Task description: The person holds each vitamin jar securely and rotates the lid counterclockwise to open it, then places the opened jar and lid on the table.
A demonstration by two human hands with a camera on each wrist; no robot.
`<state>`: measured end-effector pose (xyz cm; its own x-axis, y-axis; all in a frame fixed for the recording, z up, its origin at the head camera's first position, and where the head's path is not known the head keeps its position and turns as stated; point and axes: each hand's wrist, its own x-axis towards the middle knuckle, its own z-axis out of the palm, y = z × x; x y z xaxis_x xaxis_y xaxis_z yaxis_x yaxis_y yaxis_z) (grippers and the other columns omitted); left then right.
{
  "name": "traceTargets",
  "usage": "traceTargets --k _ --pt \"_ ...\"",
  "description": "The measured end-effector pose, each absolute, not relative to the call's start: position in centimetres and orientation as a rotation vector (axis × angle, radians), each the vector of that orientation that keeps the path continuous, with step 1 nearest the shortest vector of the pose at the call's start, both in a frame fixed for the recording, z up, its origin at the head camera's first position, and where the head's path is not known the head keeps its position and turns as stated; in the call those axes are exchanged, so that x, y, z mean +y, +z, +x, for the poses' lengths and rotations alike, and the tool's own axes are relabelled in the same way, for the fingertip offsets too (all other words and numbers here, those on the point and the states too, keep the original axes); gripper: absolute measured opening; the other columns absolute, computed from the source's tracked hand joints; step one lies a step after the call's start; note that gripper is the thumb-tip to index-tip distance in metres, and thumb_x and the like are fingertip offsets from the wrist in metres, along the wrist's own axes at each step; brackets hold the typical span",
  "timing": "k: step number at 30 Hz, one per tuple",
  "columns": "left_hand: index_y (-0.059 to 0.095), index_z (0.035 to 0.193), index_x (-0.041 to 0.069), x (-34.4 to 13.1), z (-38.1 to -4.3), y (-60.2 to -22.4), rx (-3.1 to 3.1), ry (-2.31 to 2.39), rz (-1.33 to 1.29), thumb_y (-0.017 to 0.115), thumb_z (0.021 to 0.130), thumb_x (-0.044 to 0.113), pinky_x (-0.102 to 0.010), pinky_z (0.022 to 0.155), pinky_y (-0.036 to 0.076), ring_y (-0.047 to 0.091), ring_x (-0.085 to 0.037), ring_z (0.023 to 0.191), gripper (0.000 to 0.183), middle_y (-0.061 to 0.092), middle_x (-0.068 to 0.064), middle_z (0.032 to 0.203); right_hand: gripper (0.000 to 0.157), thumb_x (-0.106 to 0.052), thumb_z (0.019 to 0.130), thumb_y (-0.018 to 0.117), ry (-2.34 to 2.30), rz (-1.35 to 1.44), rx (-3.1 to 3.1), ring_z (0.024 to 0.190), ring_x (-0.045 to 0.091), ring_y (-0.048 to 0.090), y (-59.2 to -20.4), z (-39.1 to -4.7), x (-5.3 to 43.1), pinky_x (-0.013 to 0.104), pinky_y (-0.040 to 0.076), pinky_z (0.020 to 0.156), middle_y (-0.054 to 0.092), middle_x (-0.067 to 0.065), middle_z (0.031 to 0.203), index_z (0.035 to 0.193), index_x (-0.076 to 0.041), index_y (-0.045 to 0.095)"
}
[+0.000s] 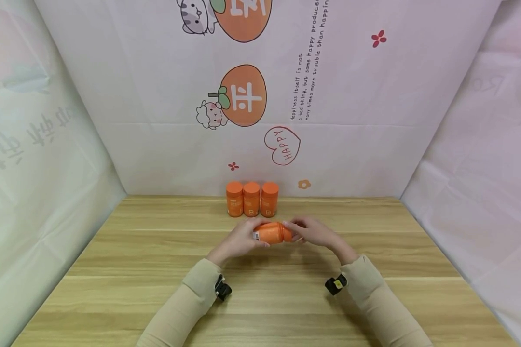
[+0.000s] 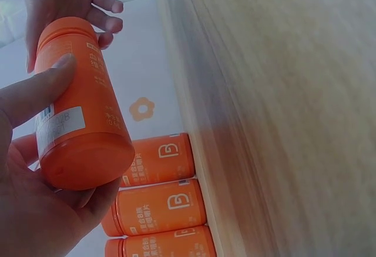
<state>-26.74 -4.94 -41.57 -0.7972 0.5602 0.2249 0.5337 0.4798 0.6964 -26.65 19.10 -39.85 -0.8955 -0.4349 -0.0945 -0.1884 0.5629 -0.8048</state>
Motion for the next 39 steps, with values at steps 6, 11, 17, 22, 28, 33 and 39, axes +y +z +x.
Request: traceTargets --k 6,11,17,22,28,33,39 --pt "0.057 0.125 0.012 -4.96 -26.72 -41.59 2.673 1.243 0.999 0.08 0.074 0.01 -0.035 0.082 0.047 0.056 -0.017 0.093 0.056 0.063 -0.004 0.114 0.041 -0.031 0.1 0.047 -1.242 -0.589 2.501 0.093 0.04 0.064 -39.57 -26.53 19.07 0.048 0.054 0.076 0.064 0.017 0.103 0.117 0.004 0.057" --pt "0.058 0.125 0.013 -4.97 -26.69 -41.63 2.669 1.248 0.98 0.08 0.074 0.01 -0.035 0.084 0.047 0.056 -0.017 0.094 0.056 0.062 -0.003 0.114 0.045 -0.036 0.097 0.051 -1.234 -0.611 2.51 0.093 0.031 0.065 -39.56 -26.35 19.14 0.046 0.055 0.077 0.063 0.017 0.109 0.123 0.001 0.055" --pt "0.057 0.127 0.015 -5.05 -26.74 -41.73 2.66 1.249 0.956 0.08 0.075 0.011 -0.036 0.085 0.047 0.055 -0.017 0.095 0.057 0.062 -0.002 0.116 0.05 -0.038 0.094 0.056 -1.256 -0.647 2.507 0.093 0.022 0.064 -39.59 -26.2 19.23 0.045 0.055 0.079 0.061 0.018 0.115 0.127 -0.001 0.052" --pt "0.056 0.128 0.015 -5.09 -26.82 -41.8 2.642 1.261 0.94 0.079 0.076 0.011 -0.038 0.087 0.046 0.055 -0.018 0.097 0.057 0.061 -0.002 0.117 0.047 -0.036 0.093 0.06 -1.279 -0.684 2.495 0.098 0.023 0.062 -39.71 -26.19 19.42 0.047 0.053 0.082 0.06 0.017 0.117 0.127 -0.004 0.052" --pt "0.055 0.128 0.014 -5.04 -26.7 -41.69 2.632 1.261 0.923 0.079 0.075 0.009 -0.038 0.086 0.046 0.055 -0.018 0.096 0.059 0.061 -0.003 0.116 0.044 -0.031 0.089 0.065 -1.276 -0.754 2.53 0.101 0.026 0.062 -39.61 -26.1 19.41 0.042 0.053 0.083 0.06 0.015 0.119 0.126 -0.009 0.054" --pt "0.055 0.129 0.013 -5.01 -26.68 -41.56 2.623 1.267 0.902 0.08 0.074 0.009 -0.037 0.084 0.046 0.055 -0.018 0.094 0.061 0.061 -0.004 0.114 0.048 -0.027 0.086 0.07 -1.277 -0.779 2.568 0.104 0.028 0.061 -39.53 -26.0 19.42 0.036 0.051 0.082 0.06 0.013 0.121 0.128 -0.01 0.054" --pt "0.054 0.13 0.013 -5.01 -26.74 -41.51 2.632 1.263 0.902 0.08 0.074 0.009 -0.037 0.084 0.046 0.055 -0.018 0.094 0.062 0.062 -0.005 0.114 0.053 -0.02 0.083 0.073 -1.314 -0.785 2.567 0.107 0.035 0.059 -39.63 -26.07 19.4 0.044 0.051 0.085 0.058 0.017 0.122 0.129 -0.003 0.051"
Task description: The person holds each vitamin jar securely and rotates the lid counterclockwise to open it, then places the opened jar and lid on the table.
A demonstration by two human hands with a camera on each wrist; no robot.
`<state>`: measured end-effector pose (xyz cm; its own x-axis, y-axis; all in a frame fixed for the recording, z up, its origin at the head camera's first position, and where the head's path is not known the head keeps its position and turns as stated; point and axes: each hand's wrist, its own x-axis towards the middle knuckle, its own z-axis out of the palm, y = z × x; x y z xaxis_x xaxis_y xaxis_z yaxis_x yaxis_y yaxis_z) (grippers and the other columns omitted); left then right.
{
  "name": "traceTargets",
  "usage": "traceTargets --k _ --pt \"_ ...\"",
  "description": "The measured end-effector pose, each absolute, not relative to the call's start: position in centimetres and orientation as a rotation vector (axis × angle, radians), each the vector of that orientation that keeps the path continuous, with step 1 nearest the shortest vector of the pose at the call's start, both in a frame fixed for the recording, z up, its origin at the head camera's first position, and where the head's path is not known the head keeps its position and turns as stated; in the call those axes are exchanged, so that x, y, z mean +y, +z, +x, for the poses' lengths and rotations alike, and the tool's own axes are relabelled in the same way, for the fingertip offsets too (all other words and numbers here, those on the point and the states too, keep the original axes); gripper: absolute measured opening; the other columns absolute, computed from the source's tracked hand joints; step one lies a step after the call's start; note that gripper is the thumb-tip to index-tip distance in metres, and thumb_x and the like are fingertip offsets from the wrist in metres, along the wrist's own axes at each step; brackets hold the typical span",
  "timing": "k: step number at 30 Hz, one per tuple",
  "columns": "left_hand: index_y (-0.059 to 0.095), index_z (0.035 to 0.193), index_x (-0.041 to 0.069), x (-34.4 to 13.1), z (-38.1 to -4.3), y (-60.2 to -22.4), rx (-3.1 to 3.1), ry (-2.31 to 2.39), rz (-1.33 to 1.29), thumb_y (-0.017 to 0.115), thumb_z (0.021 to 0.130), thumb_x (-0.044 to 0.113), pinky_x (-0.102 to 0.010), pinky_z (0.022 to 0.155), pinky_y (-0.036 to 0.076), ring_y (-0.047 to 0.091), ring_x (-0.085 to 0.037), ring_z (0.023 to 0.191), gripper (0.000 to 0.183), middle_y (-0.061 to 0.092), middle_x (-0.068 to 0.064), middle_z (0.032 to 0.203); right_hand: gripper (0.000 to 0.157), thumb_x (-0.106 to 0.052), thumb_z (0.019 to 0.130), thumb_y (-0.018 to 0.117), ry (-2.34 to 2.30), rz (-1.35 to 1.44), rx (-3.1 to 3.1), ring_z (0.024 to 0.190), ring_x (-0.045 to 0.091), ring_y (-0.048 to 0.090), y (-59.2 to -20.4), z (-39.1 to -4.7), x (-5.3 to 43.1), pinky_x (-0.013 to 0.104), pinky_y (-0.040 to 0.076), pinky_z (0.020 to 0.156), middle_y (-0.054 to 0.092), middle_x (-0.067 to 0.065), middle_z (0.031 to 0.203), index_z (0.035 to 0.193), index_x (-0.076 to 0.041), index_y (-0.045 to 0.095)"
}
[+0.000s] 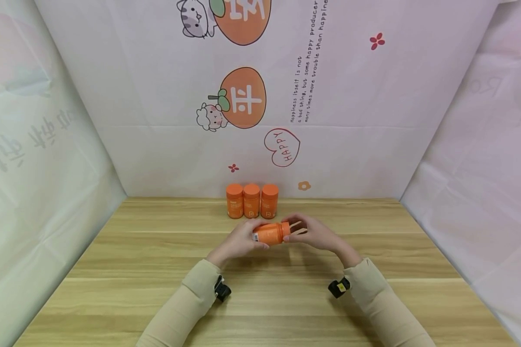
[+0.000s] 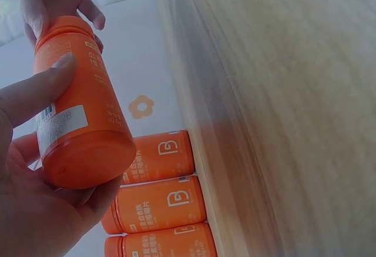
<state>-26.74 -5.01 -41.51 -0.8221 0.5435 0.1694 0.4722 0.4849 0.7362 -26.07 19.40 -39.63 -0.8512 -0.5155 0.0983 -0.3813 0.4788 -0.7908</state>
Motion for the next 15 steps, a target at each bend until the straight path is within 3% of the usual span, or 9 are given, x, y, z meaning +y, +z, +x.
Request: traceTargets --k 9,15 --pt "0.054 0.129 0.013 -5.0 -26.74 -41.56 2.626 1.267 0.909 0.08 0.074 0.008 -0.037 0.083 0.047 0.056 -0.018 0.094 0.061 0.061 -0.005 0.115 0.054 -0.023 0.079 0.078 -1.412 -0.825 2.535 0.11 0.036 0.057 -39.91 -25.92 19.34 0.042 0.052 0.088 0.058 0.012 0.123 0.124 -0.007 0.053" --pt "0.055 0.128 0.013 -4.99 -26.81 -41.71 2.62 1.285 0.933 0.08 0.073 0.007 -0.036 0.082 0.047 0.056 -0.017 0.092 0.061 0.062 -0.005 0.113 0.052 -0.014 0.078 0.078 -1.452 -0.862 2.527 0.111 0.039 0.057 -40.31 -26.02 19.47 0.043 0.051 0.09 0.057 0.014 0.125 0.123 -0.006 0.054"
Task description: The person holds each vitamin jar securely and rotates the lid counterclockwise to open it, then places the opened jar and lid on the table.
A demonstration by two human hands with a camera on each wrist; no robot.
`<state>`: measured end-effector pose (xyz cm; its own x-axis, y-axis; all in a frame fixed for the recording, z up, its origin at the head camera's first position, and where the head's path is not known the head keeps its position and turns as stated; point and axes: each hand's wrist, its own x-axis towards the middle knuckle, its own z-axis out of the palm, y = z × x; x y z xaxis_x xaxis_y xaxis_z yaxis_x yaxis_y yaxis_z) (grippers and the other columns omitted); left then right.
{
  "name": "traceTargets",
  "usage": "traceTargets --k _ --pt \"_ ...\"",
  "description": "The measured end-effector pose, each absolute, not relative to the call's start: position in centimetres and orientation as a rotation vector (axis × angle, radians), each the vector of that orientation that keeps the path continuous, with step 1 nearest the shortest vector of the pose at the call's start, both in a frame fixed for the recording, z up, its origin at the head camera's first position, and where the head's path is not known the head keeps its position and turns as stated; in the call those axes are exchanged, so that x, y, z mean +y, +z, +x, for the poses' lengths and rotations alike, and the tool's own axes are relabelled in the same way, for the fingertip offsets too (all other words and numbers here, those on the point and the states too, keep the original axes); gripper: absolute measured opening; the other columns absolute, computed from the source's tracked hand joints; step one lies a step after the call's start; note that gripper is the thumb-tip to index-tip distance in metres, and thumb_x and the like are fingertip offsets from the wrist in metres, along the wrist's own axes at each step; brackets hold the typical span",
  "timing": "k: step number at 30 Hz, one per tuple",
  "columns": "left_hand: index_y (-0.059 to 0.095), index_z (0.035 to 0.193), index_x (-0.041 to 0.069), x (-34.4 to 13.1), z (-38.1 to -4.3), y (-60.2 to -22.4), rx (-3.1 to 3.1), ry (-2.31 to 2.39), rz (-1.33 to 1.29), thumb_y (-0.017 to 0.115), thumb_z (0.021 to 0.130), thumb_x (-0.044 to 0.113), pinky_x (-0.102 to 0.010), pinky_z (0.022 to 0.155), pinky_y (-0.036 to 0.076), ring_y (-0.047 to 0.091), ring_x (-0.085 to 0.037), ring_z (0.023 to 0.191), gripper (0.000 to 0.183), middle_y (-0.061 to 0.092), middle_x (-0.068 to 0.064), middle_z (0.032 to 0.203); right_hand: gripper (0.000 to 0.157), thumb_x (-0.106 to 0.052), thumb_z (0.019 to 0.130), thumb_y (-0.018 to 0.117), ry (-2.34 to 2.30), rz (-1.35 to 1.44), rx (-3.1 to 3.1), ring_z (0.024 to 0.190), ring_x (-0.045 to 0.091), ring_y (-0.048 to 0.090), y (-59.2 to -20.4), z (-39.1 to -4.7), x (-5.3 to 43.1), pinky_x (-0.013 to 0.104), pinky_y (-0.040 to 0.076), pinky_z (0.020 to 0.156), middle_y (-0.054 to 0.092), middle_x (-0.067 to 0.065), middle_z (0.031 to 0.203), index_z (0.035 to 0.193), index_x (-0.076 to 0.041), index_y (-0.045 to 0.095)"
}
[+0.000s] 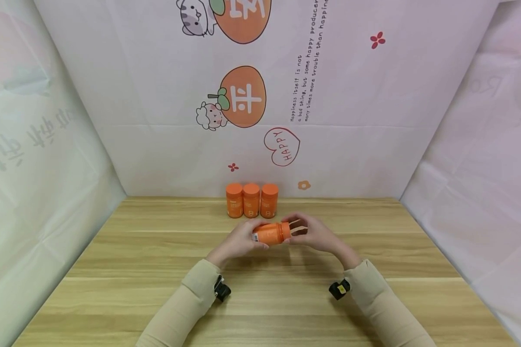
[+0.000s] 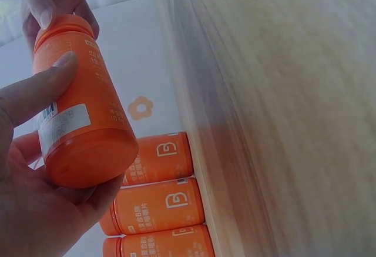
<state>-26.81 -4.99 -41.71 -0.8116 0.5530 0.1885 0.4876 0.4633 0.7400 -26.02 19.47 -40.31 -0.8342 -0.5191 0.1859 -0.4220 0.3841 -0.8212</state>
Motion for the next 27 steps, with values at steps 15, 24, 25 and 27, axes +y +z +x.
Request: traceTargets --k 15,24,25,27 --pt "0.055 0.128 0.012 -5.1 -26.6 -41.4 2.585 1.278 0.926 0.079 0.075 0.007 -0.036 0.082 0.046 0.055 -0.018 0.092 0.058 0.062 -0.005 0.114 0.051 0.001 0.072 0.079 -1.463 -0.946 2.582 0.113 0.03 0.058 -40.6 -26.1 19.5 0.041 0.049 0.094 0.061 0.007 0.119 0.117 -0.01 0.059" --pt "0.053 0.13 0.013 -5.3 -26.6 -41.4 2.533 1.285 0.92 0.076 0.079 0.01 -0.037 0.084 0.045 0.055 -0.017 0.095 0.057 0.06 -0.004 0.116 0.05 0.009 0.071 0.076 -1.485 -1.022 2.565 0.117 0.033 0.054 -39.3 -24.9 18.9 0.043 0.047 0.097 0.059 0.017 0.12 0.116 0.004 0.057" --pt "0.052 0.13 0.013 -5.4 -26.6 -41.4 2.529 1.284 0.92 0.076 0.079 0.011 -0.037 0.085 0.045 0.055 -0.017 0.095 0.056 0.06 -0.003 0.116 0.049 0.01 0.071 0.076 -1.487 -1.035 2.568 0.117 0.033 0.054 -39.0 -24.7 18.8 0.043 0.047 0.097 0.059 0.018 0.12 0.116 0.004 0.057" --pt "0.052 0.131 0.015 -5.5 -26.6 -41.4 2.518 1.286 0.921 0.075 0.08 0.012 -0.037 0.085 0.045 0.054 -0.017 0.095 0.056 0.059 -0.002 0.116 0.048 0.01 0.071 0.075 -1.5 -1.058 2.565 0.117 0.034 0.054 -38.5 -24.3 18.7 0.042 0.046 0.097 0.059 0.019 0.12 0.116 0.005 0.057"
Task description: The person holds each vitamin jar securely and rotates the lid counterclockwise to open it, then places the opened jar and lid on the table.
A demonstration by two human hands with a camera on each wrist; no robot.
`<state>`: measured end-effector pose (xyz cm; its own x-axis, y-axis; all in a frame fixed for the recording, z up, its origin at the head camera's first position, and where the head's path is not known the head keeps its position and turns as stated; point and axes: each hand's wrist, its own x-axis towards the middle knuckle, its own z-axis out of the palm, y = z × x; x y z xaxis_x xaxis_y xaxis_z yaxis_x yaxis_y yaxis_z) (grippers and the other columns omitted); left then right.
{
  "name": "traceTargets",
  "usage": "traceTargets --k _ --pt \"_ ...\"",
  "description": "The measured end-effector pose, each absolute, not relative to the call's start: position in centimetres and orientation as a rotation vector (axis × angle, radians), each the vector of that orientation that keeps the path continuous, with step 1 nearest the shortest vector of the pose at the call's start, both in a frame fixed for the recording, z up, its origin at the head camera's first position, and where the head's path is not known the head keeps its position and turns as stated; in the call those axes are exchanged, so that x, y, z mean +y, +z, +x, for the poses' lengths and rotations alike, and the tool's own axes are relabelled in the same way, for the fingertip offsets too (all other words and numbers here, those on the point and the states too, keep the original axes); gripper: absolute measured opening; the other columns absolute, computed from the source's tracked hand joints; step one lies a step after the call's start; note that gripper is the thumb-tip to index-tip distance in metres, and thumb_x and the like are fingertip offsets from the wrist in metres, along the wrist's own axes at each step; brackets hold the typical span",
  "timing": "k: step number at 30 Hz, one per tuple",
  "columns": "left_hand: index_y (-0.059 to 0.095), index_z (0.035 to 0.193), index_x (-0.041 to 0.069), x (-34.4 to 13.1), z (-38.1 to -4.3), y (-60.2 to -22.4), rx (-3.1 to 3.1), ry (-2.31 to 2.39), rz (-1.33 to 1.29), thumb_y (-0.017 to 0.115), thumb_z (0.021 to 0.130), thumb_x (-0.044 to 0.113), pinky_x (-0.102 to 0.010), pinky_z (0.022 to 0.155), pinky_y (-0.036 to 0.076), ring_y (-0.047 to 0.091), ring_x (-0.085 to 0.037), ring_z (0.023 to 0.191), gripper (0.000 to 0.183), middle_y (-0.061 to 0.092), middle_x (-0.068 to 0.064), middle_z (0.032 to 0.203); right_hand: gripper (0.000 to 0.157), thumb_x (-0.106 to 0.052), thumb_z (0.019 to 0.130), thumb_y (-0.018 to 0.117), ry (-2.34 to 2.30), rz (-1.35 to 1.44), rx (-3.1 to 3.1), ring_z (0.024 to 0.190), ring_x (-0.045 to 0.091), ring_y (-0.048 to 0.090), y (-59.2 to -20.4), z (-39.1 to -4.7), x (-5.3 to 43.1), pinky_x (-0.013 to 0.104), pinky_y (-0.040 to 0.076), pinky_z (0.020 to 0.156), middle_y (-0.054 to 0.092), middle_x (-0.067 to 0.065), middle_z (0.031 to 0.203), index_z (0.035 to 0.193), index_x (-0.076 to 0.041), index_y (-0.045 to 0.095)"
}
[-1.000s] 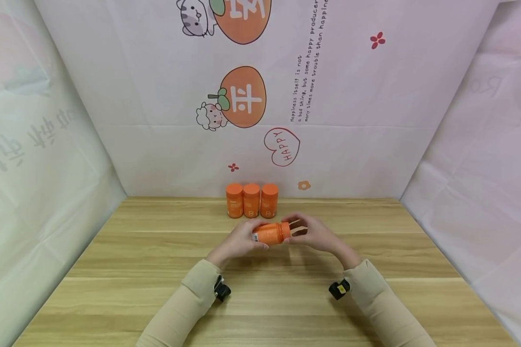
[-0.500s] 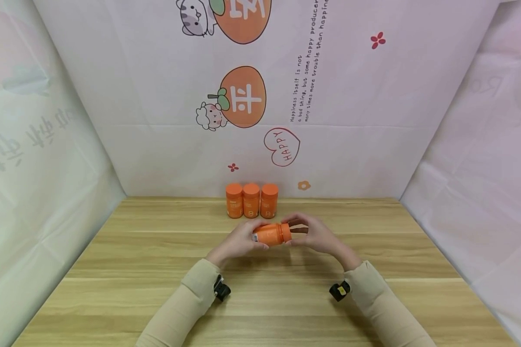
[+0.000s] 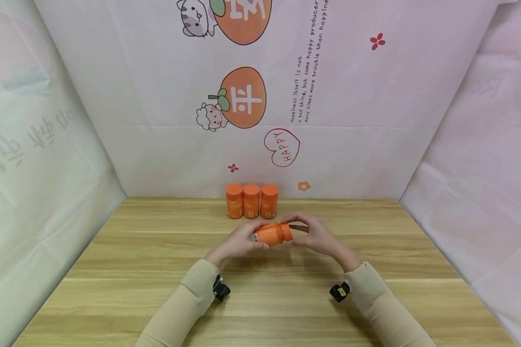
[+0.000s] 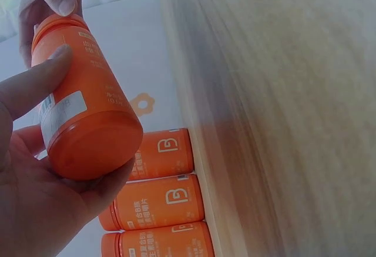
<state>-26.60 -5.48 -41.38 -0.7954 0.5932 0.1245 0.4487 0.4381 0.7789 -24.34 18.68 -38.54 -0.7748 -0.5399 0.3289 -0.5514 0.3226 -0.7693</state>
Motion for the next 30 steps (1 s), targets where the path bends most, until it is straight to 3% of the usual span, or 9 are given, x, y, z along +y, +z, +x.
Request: traceTargets --k 9,16,24,30 --pt "0.051 0.133 0.017 -5.77 -26.51 -41.16 2.491 1.284 0.955 0.074 0.082 0.017 -0.034 0.087 0.046 0.056 -0.015 0.094 0.056 0.061 0.001 0.112 0.047 0.011 0.071 0.075 1.505 1.068 -2.49 0.118 0.032 0.054 -38.68 -24.2 18.73 0.039 0.046 0.097 0.058 0.02 0.121 0.114 0.005 0.058" --pt "0.049 0.133 0.018 -5.89 -26.49 -41.2 2.463 1.308 0.947 0.073 0.083 0.016 -0.036 0.088 0.045 0.054 -0.017 0.098 0.056 0.058 -0.001 0.119 0.047 0.011 0.071 0.075 1.535 1.059 -2.471 0.118 0.032 0.053 -38.48 -24.16 19.07 0.035 0.047 0.097 0.057 0.021 0.122 0.114 0.004 0.057" --pt "0.049 0.131 0.016 -5.96 -26.49 -41.28 2.433 1.37 0.91 0.075 0.081 0.014 -0.037 0.089 0.045 0.055 -0.018 0.099 0.056 0.058 -0.002 0.117 0.054 0.007 0.073 0.075 1.562 0.975 -2.488 0.115 0.032 0.055 -38.29 -24.21 19.2 0.034 0.049 0.094 0.058 0.016 0.122 0.122 0.003 0.053" --pt "0.05 0.128 0.019 -5.9 -26.43 -41.38 2.426 1.422 0.874 0.077 0.079 0.015 -0.036 0.089 0.045 0.055 -0.017 0.099 0.056 0.058 0.0 0.116 0.055 0.003 0.076 0.075 1.563 0.936 -2.498 0.117 0.033 0.054 -38.37 -24.2 19.26 0.035 0.049 0.093 0.053 0.02 0.127 0.126 -0.002 0.054"
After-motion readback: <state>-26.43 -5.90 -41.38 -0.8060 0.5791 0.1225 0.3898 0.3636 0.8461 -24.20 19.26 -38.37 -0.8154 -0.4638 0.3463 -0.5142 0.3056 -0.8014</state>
